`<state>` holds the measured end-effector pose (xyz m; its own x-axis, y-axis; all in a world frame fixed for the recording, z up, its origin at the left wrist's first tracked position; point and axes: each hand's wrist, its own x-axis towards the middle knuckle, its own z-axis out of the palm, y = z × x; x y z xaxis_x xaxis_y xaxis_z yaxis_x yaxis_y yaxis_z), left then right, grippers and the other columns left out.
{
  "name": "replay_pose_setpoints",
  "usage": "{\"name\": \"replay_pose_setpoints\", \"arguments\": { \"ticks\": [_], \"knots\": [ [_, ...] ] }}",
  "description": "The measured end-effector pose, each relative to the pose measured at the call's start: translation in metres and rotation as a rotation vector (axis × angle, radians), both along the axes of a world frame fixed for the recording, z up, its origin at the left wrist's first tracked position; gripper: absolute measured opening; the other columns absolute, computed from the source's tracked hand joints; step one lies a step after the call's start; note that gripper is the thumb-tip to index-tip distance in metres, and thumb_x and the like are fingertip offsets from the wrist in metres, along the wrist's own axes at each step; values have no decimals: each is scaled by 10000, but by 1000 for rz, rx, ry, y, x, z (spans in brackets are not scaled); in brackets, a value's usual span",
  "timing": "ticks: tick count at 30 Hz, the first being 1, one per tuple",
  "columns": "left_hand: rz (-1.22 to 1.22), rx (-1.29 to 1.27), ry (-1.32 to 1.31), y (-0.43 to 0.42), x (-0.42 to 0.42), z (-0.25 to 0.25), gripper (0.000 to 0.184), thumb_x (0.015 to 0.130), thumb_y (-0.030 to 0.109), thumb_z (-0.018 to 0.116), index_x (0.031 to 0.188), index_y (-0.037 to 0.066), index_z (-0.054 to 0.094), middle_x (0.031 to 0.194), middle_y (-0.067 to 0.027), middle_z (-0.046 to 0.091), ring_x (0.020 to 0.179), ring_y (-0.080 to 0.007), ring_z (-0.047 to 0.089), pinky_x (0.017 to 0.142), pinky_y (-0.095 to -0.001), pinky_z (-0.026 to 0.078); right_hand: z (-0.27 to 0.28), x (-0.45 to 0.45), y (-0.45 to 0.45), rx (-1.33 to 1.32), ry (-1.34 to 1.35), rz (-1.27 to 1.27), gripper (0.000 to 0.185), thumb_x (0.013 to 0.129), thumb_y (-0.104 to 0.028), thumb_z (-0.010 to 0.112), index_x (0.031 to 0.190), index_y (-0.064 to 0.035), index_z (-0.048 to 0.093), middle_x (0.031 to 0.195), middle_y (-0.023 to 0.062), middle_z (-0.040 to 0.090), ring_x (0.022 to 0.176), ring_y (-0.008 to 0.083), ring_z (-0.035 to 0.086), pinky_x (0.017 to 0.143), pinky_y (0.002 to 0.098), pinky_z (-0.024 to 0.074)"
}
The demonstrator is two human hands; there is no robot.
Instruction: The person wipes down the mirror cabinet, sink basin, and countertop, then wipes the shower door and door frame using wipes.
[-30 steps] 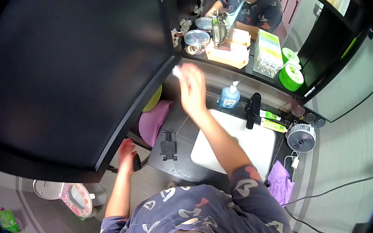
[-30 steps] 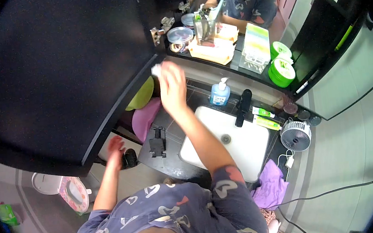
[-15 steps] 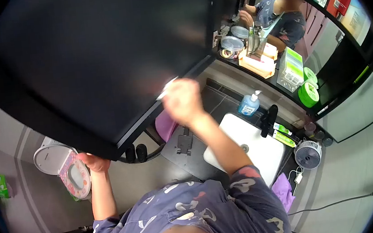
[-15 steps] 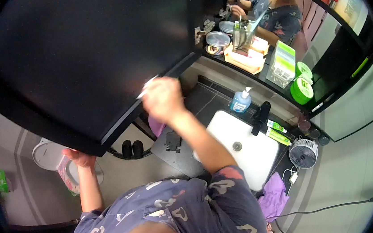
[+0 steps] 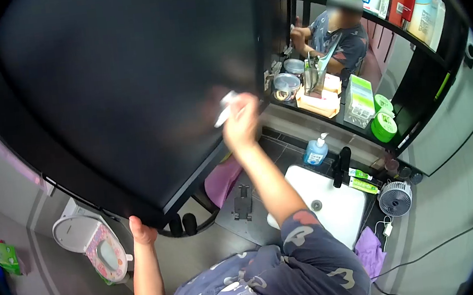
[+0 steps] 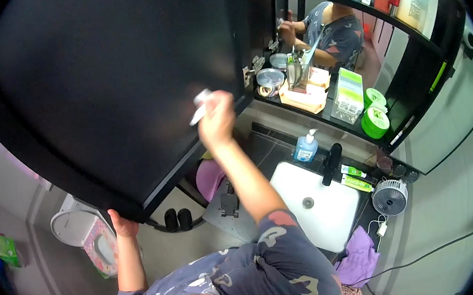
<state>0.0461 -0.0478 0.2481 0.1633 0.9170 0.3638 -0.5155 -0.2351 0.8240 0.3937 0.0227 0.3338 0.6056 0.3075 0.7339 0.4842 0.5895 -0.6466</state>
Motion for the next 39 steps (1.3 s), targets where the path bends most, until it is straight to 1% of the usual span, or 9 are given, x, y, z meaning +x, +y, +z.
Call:
{"name": "replay_pose_setpoints", "arguments": {
  "ticks": [4,10,12,14,16,23,30,34,39],
  "knots": [
    [19,-29,49,8,-15,-26,1010,810,726,573,1520,77,265,1550,-80,332,1425,-277,314,1181,-423,232,19,21,22,35,72,-371,113,969,-99,547,917,-21,484,946,184,595,788,301,598,743,414,488],
    [-229,-23,131,1,-9,5,1027,786,756,574,1506,78,297,1534,-78,354,1409,-274,335,1182,-426,220,2,-114,-53,338,-467,511,138,836,-74,622,755,-170,678,782,18,693,768,227,639,738,370,522],
    [52,-76,83,3,-10,-3,1026,783,755,579,1509,89,292,1540,-70,344,1416,-271,321,1185,-425,214,25,-57,-27,352,-543,205,101,838,-89,622,803,-138,704,762,29,683,716,207,643,635,366,500],
    [63,-29,85,7,-5,-4,1031,779,753,587,1516,100,280,1549,-62,330,1424,-272,305,1186,-428,214,24,2,30,476,258,349,150,911,16,549,1025,-24,639,859,86,568,788,214,574,647,306,482],
    [-109,31,101,-1,0,-1,1037,778,755,586,1520,103,271,1553,-61,324,1428,-274,300,1186,-431,218,40,22,32,122,29,-337,176,939,30,512,1101,-26,554,885,85,525,772,202,558,638,297,480],
    [-97,-22,151,-7,-2,7,1047,790,770,549,1517,71,270,1549,-80,329,1429,-272,301,1186,-433,216,95,-101,-47,356,-572,684,123,826,-111,673,933,-85,728,785,79,677,687,241,667,595,365,512],
    [-74,-41,75,-2,-9,-18,1088,754,782,584,1517,74,267,1558,-73,313,1443,-272,276,1192,-425,199,122,101,53,117,-457,-608,402,916,-67,588,1317,-54,555,984,141,546,794,294,602,696,402,496],
    [-14,-20,85,-7,-2,-14,1103,732,779,612,1512,74,280,1547,-71,336,1429,-271,304,1186,-424,215,23,81,57,-3,-219,-466,421,933,-61,560,1353,-63,537,1031,147,513,804,283,615,720,377,534],
    [-47,11,67,-1,13,1,1134,696,764,664,1500,53,298,1525,-81,370,1403,-265,346,1177,-418,240,176,69,56,220,-298,-431,375,978,-89,514,1351,-89,546,1077,138,513,747,213,620,637,310,530]
  ]
}}
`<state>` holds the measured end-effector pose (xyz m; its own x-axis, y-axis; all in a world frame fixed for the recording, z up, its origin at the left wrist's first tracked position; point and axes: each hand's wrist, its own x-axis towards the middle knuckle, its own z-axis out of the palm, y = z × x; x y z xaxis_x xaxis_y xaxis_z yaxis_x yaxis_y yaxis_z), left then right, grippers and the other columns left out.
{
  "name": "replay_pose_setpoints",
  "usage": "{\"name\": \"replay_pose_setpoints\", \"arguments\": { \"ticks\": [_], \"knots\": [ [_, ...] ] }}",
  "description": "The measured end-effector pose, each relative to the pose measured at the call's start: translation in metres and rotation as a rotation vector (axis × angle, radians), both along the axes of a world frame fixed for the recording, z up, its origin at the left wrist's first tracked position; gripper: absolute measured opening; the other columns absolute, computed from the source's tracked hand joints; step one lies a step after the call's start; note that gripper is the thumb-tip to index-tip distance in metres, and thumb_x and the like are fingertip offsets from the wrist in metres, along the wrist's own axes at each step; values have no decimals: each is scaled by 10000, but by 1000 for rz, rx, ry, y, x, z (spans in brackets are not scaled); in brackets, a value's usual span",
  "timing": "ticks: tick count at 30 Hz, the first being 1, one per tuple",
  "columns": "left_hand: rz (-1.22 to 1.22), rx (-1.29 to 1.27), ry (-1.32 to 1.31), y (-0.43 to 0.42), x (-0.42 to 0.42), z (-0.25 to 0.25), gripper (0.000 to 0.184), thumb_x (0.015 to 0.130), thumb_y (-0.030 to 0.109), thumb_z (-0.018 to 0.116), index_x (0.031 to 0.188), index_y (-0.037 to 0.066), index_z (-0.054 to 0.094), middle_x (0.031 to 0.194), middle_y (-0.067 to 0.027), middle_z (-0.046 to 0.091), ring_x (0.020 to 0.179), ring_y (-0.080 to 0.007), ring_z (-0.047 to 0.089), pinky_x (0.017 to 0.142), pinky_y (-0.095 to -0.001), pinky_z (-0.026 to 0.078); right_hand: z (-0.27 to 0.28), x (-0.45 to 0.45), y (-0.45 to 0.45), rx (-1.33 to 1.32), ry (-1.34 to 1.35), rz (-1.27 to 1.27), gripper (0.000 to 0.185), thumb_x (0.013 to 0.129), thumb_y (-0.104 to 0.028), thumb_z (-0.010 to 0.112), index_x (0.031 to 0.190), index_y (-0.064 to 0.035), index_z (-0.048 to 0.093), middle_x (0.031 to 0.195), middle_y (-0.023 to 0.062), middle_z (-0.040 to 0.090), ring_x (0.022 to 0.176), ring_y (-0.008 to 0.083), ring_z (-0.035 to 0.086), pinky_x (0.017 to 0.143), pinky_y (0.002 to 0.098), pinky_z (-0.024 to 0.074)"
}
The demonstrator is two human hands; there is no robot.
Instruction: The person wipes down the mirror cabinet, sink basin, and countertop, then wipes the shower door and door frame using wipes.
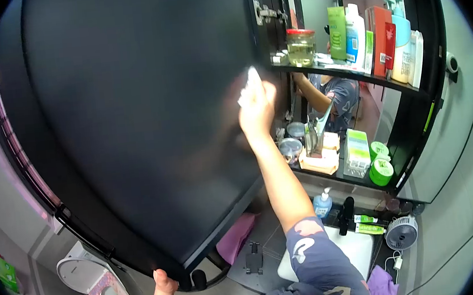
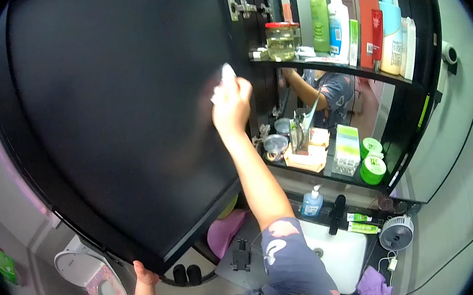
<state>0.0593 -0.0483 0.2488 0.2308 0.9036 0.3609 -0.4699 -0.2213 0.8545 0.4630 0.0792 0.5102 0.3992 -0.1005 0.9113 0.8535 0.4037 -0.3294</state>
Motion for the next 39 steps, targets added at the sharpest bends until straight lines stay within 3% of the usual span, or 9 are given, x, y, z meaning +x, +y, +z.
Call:
{"name": "replay_pose_setpoints", "arguments": {
  "ticks": [1,3,4,8,13,21,28,37,39],
  "knots": [
    [3,14,-9,0,-1,-1,1134,696,764,664,1500,53,298,1525,-81,370,1403,-265,346,1177,-418,240,39,-24,-8,78,-69,-45,251,987,-115,513,1208,-28,593,1033,148,540,729,222,616,624,328,522],
    [13,-39,-13,-5,2,4,1127,696,753,675,1490,41,310,1513,-86,387,1392,-264,364,1171,-413,255,85,-107,-62,139,68,669,178,965,-128,563,829,-19,530,752,110,590,737,273,615,641,400,502],
    [39,-39,-20,-8,7,14,1113,695,734,694,1482,40,322,1510,-86,391,1387,-264,373,1167,-413,267,82,-132,-54,300,-299,330,118,918,-123,621,853,-28,593,728,88,608,690,238,612,613,355,482],
    [10,-35,-2,-9,9,27,1079,707,698,715,1475,44,334,1499,-84,403,1385,-270,378,1161,-420,275,78,-166,-77,374,-890,507,164,787,-162,679,935,-101,713,757,24,611,638,163,581,606,325,447],
    [34,-37,-17,-2,5,9,1071,713,698,712,1475,47,334,1490,-79,409,1376,-261,384,1150,-407,281,174,4,10,243,-151,85,228,1009,-223,475,960,-61,628,733,102,543,630,266,589,576,401,469],
    [-5,-37,20,-2,7,37,1005,737,683,704,1446,42,392,1458,-77,451,1354,-248,414,1141,-401,296,151,-198,-78,605,-814,281,29,789,-153,653,802,-132,669,653,73,541,662,237,579,543,356,425],
    [-65,-59,-15,-3,0,4,974,719,655,747,1422,72,409,1409,-53,483,1308,-233,451,1108,-379,336,259,20,32,79,102,12,210,991,-278,509,1085,-168,662,1008,99,580,855,262,661,783,381,532],
    [-153,13,-34,-10,10,35,907,790,560,711,1456,48,368,1467,-76,429,1352,-237,406,1139,-373,296,296,-162,-49,355,-282,127,231,937,-225,554,1069,-87,683,961,141,598,896,296,621,811,382,526],
    [-193,-2,-45,-5,4,21,880,807,493,709,1469,37,349,1487,-97,408,1365,-249,392,1148,-365,286,288,-174,-74,295,-500,431,349,827,-271,706,1117,-88,645,1011,175,581,907,268,634,747,433,547]
  ]
}}
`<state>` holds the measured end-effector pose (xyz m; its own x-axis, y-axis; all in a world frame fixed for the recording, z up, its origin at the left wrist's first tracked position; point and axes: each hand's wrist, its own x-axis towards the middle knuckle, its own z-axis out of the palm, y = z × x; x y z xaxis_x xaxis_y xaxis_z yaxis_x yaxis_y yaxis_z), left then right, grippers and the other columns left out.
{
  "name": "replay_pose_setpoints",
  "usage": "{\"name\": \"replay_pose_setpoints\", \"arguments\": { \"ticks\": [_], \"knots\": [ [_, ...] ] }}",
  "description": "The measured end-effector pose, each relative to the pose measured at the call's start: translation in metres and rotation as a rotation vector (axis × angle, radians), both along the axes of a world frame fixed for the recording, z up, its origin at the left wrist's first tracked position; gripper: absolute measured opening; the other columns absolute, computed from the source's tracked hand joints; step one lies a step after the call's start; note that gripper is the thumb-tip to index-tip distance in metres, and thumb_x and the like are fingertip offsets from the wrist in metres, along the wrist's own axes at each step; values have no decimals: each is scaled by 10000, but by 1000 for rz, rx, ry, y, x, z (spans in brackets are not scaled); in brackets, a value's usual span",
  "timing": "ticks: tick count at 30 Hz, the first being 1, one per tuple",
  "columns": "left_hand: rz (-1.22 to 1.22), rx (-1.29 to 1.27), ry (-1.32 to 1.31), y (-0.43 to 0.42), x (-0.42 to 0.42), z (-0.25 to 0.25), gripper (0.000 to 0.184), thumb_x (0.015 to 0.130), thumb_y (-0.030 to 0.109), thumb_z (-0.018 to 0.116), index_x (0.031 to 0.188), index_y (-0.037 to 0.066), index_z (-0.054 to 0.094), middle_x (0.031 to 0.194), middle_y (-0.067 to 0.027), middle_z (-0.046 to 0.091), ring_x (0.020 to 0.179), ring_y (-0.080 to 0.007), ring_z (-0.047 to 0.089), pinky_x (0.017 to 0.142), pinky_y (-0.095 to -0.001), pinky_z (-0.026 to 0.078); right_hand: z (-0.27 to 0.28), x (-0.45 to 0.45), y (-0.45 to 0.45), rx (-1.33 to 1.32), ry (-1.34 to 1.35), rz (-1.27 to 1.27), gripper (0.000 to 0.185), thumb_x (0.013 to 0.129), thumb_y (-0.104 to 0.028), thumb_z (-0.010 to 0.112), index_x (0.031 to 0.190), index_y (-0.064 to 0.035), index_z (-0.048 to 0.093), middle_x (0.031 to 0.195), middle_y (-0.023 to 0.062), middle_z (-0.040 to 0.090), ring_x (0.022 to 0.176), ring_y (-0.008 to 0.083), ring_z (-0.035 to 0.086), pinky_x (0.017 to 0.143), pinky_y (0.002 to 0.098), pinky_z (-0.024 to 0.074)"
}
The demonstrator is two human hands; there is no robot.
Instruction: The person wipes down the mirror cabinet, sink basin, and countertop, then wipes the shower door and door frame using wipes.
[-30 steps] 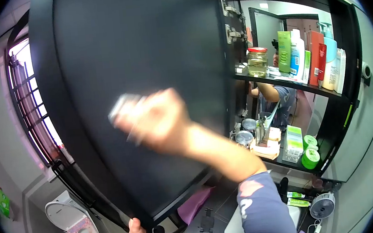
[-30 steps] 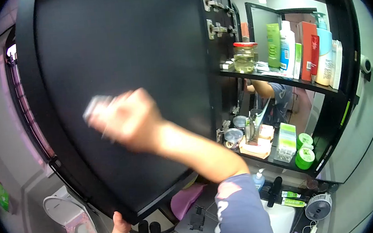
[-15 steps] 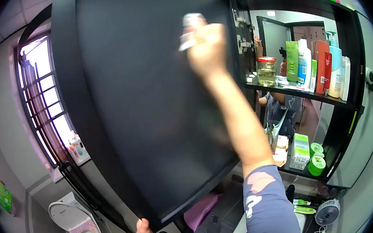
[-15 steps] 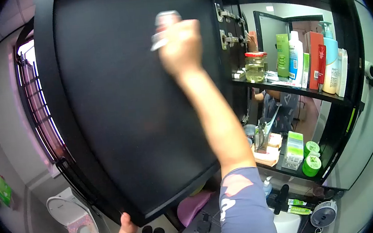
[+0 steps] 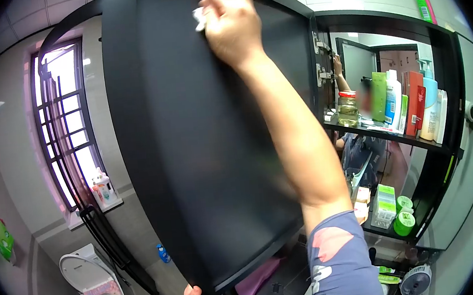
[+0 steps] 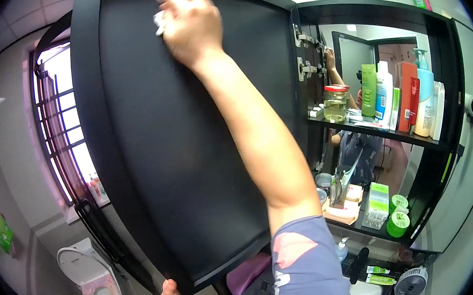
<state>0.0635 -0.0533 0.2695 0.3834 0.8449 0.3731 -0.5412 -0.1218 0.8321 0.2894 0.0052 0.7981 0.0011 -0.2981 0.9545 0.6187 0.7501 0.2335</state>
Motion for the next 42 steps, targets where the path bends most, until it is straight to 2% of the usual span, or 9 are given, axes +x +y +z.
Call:
{"name": "replay_pose_setpoints", "arguments": {
  "ticks": [4,8,10,16,21,28,34,37,42],
  "knots": [
    [24,12,65,5,-8,-17,854,809,415,686,1480,27,328,1501,-119,388,1372,-264,381,1151,-353,284,39,60,35,546,327,-467,239,932,-277,547,972,-57,630,912,157,596,766,278,629,704,404,549],
    [23,19,56,8,-8,-12,861,814,436,680,1479,20,325,1498,-117,392,1368,-261,384,1148,-354,285,87,168,94,-150,544,479,209,891,-220,583,907,-18,629,786,169,648,657,286,637,673,415,550],
    [17,21,62,10,-9,-10,865,817,446,677,1479,17,323,1496,-117,393,1366,-259,385,1146,-354,285,97,131,90,87,440,-178,214,864,-237,585,852,-35,656,798,156,669,697,315,655,665,425,551],
    [7,7,80,15,-7,-17,877,825,478,668,1478,8,319,1491,-114,399,1360,-254,390,1141,-356,287,73,-101,-23,619,-76,-221,141,829,-209,537,806,-96,619,823,166,602,786,359,611,677,474,519],
    [1,4,90,19,-7,-16,889,832,504,660,1478,0,316,1486,-113,403,1355,-250,394,1137,-358,288,85,0,0,633,-133,-693,188,844,-209,540,758,-89,655,816,152,643,781,336,629,718,441,524],
    [2,7,97,22,-7,-17,907,841,540,649,1477,-12,311,1480,-110,410,1349,-245,399,1131,-360,289,111,238,106,-487,435,-468,377,951,-432,484,1260,-263,618,1285,132,598,1228,307,554,992,447,470],
    [9,25,74,19,-8,-20,925,850,572,640,1476,-21,306,1475,-108,415,1343,-240,403,1126,-362,291,109,106,39,-101,22,-988,325,935,-324,436,1072,-172,688,1172,54,659,1053,315,615,894,441,533],
    [3,44,58,20,-7,-21,934,854,587,635,1476,-26,304,1473,-107,418,1340,-238,406,1123,-363,291,107,14,7,336,-124,-901,212,863,-181,507,777,-87,677,870,150,679,817,331,636,731,428,524],
    [-35,102,29,24,-1,-24,951,860,614,628,1475,-34,301,1468,-105,423,1335,-234,409,1119,-365,293,95,-99,-55,-36,-97,-327,348,915,-300,435,964,-73,693,1158,227,589,1035,377,613,913,456,497]
  ]
}}
